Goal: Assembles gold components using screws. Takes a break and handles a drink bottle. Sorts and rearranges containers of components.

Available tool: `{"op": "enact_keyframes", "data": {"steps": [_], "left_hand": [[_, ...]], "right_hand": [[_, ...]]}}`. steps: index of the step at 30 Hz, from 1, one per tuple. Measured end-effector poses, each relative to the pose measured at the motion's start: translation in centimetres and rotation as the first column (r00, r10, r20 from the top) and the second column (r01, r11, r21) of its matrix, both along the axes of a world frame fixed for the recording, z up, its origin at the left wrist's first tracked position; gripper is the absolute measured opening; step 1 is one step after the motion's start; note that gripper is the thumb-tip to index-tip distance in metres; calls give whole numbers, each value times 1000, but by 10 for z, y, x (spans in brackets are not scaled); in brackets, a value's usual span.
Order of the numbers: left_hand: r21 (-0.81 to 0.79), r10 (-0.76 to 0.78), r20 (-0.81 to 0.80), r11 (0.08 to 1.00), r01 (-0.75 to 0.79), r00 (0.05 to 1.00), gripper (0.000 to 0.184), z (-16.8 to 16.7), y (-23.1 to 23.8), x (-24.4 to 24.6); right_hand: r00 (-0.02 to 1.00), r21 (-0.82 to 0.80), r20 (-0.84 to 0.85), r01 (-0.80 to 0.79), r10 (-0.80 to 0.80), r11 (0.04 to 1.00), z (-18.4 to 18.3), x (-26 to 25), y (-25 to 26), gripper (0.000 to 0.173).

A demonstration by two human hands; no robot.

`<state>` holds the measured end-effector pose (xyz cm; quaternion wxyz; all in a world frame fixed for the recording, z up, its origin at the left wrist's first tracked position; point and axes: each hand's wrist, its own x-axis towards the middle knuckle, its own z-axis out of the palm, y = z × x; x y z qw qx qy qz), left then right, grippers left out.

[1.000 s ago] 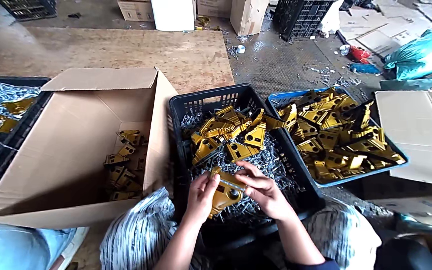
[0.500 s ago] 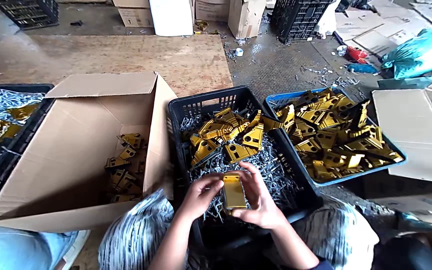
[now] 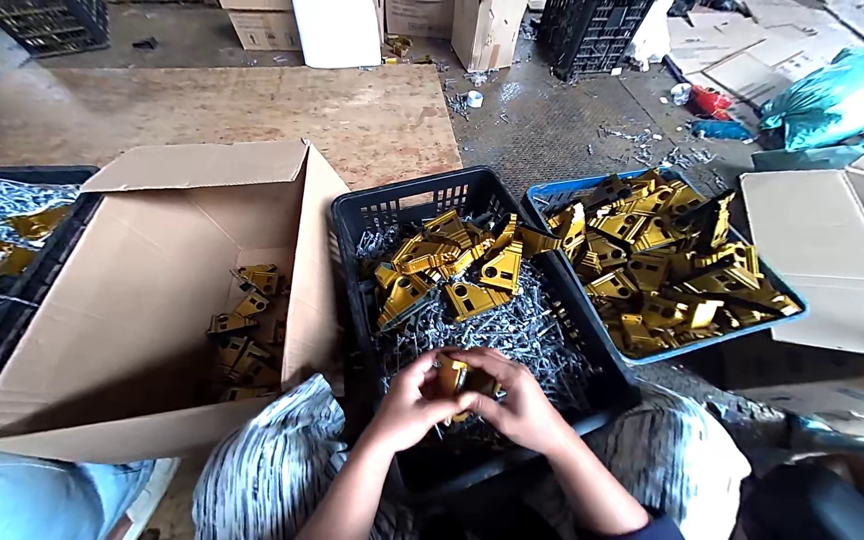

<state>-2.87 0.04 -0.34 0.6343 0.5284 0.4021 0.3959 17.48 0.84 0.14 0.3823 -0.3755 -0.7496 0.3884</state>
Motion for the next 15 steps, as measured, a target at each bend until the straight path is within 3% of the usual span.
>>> {"op": "enact_keyframes", "data": {"steps": [1, 3, 10, 13, 15], "left_hand": [[13, -2, -3, 1000, 2, 1000, 65, 0, -1, 2], [33, 8, -7, 999, -7, 1000, 59, -2, -4, 5], [104, -48, -118, 993, 60, 992, 56, -16, -8, 7], [171, -121, -163, 974, 149, 979, 63, -10, -27, 1], [175, -108, -86, 977, 122, 990, 65, -2, -56, 6]], "right_hand": [[998, -26, -35, 44, -45, 999, -1, 0, -1, 36], [993, -77, -57, 101, -105, 992, 0, -1, -5, 19], [965, -211, -118, 204, -233, 956, -18, -5, -18, 9], [969, -61, -95, 225, -230, 973, -14, -8, -45, 8], [974, 105, -2, 224, -225, 969, -6, -7, -69, 12]]}}
